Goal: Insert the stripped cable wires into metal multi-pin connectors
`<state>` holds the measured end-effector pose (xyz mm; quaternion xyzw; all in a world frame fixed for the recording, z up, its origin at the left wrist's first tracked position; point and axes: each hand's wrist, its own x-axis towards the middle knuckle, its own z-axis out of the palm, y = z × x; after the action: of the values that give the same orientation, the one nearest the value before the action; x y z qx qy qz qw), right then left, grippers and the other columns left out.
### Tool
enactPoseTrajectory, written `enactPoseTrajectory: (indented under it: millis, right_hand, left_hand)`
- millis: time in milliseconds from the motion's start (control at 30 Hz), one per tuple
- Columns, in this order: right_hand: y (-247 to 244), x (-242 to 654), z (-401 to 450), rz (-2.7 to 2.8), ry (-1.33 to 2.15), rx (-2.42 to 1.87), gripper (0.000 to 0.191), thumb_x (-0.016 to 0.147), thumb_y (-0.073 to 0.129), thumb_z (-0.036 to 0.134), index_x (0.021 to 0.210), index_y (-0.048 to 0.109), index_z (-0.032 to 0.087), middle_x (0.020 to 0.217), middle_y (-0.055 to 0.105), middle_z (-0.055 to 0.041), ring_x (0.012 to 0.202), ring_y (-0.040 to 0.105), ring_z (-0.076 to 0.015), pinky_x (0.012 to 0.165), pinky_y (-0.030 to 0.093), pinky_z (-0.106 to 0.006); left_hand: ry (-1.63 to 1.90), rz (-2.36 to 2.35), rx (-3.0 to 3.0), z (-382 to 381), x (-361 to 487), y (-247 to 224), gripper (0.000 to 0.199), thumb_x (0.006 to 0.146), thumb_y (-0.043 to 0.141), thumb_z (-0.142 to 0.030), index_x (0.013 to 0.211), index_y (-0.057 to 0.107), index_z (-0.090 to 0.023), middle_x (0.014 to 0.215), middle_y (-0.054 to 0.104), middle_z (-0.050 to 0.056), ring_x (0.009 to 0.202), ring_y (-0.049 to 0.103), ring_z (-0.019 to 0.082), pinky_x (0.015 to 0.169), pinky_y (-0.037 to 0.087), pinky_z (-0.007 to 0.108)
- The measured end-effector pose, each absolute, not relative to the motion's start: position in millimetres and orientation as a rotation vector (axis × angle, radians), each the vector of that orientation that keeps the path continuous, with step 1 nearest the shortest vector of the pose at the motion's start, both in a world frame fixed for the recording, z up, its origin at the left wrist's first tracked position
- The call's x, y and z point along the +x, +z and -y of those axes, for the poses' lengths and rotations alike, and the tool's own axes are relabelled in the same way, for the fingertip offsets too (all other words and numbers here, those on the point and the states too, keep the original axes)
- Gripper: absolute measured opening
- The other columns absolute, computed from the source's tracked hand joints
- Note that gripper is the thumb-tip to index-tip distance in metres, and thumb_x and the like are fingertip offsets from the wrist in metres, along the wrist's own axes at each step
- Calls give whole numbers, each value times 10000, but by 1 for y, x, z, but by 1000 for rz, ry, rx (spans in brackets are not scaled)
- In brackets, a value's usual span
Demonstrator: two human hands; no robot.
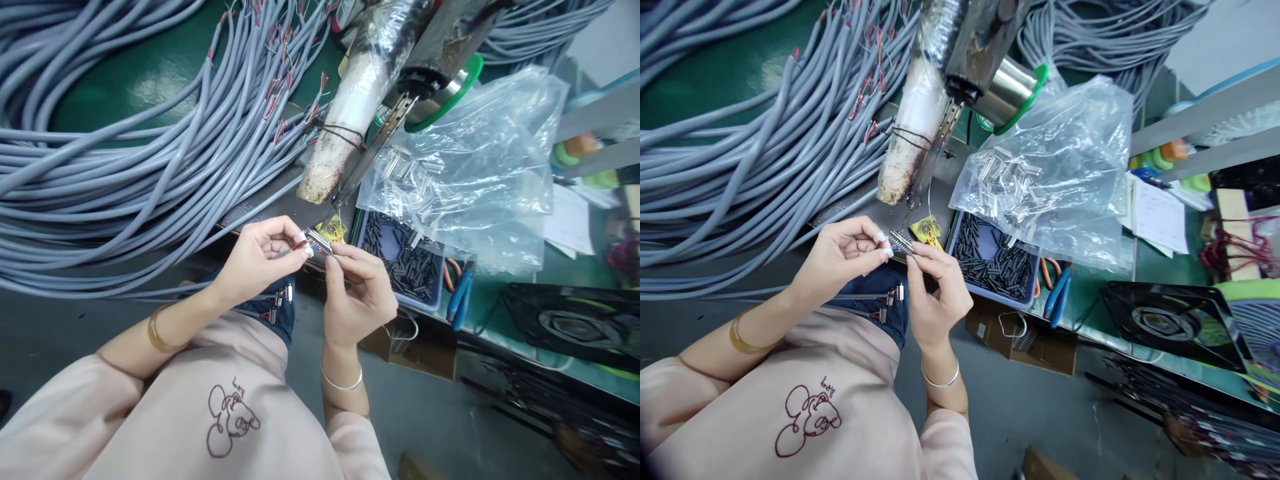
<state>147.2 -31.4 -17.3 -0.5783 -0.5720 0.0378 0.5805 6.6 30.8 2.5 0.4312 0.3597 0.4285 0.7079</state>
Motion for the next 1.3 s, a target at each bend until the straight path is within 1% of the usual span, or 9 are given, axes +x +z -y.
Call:
enactPoseTrajectory:
  millis: [100, 233, 400, 600, 867, 967, 1100, 1200, 1300]
  right_hand:
    - [-20, 148, 31, 1385, 99, -1349, 121, 887, 712, 111, 912, 677, 224, 981, 776, -6, 919, 762, -146, 806, 645, -306]
    - [-18, 150, 29, 1454, 93, -1359, 113, 893, 698, 126, 856, 644, 219, 954, 764, -11, 895, 755, -153, 777, 638, -309]
    - [-16, 150, 25, 1493, 54, -1354, 139, 875, 710, 97, 867, 644, 219, 946, 766, -3, 883, 749, -144, 778, 627, -297]
    - [-14, 151, 19, 1550, -106, -1367, 160, 868, 723, 95, 860, 633, 227, 914, 772, 6, 837, 748, -143, 741, 614, -289]
    - [-13, 151, 14, 1546, -147, -1371, 152, 868, 738, 110, 844, 637, 221, 895, 769, 10, 845, 746, -139, 778, 615, -290]
    - [-13, 153, 16, 1486, -2, -1371, 136, 885, 714, 106, 868, 637, 216, 897, 766, 11, 804, 747, -123, 670, 610, -235]
    - [-8, 156, 25, 1378, 183, -1344, 87, 930, 671, 138, 909, 624, 208, 915, 776, 12, 612, 682, -72, 472, 509, -164]
    - [-4, 158, 30, 1441, 315, -1353, 89, 933, 680, 150, 903, 621, 209, 963, 788, 11, 554, 640, -49, 473, 509, -160]
    - [-4, 160, 32, 1377, 310, -1344, 89, 940, 671, 150, 907, 618, 214, 839, 741, 51, 515, 617, -43, 462, 505, -151]
  left_hand:
    - [963, -807, 967, -32, 9, 1, 193, 670, 789, -163, 685, 598, -159, 648, 611, -29, 493, 483, 36, 454, 413, 144]
    - [1007, -820, 959, -33, 11, -1, 211, 670, 781, -162, 687, 570, -165, 662, 617, -27, 504, 491, 41, 442, 414, 143]
    - [1035, -836, 962, -35, 15, -3, 203, 664, 741, -147, 678, 540, -165, 654, 604, -33, 498, 480, 35, 430, 389, 134]
    - [1068, -875, 1009, -39, 18, 2, 179, 659, 695, -142, 659, 518, -172, 639, 563, -39, 545, 507, 52, 493, 421, 149]
    - [1091, -906, 1069, -42, 21, 5, 160, 666, 680, -145, 665, 524, -176, 657, 571, -28, 577, 511, 61, 537, 423, 162]
    - [1006, -884, 1065, -42, 18, 6, 164, 686, 697, -161, 686, 533, -171, 667, 568, -23, 558, 488, 54, 512, 400, 160]
    - [831, -842, 1053, -39, 11, 7, 164, 702, 715, -189, 720, 555, -162, 632, 510, -41, 506, 397, 39, 463, 340, 165]
    - [788, -815, 1056, -34, 9, 7, 160, 707, 718, -197, 724, 562, -160, 607, 494, -44, 516, 395, 45, 469, 342, 167]
    - [798, -812, 1043, -31, 9, 8, 152, 699, 713, -176, 716, 563, -159, 614, 518, -39, 526, 416, 44, 482, 361, 162]
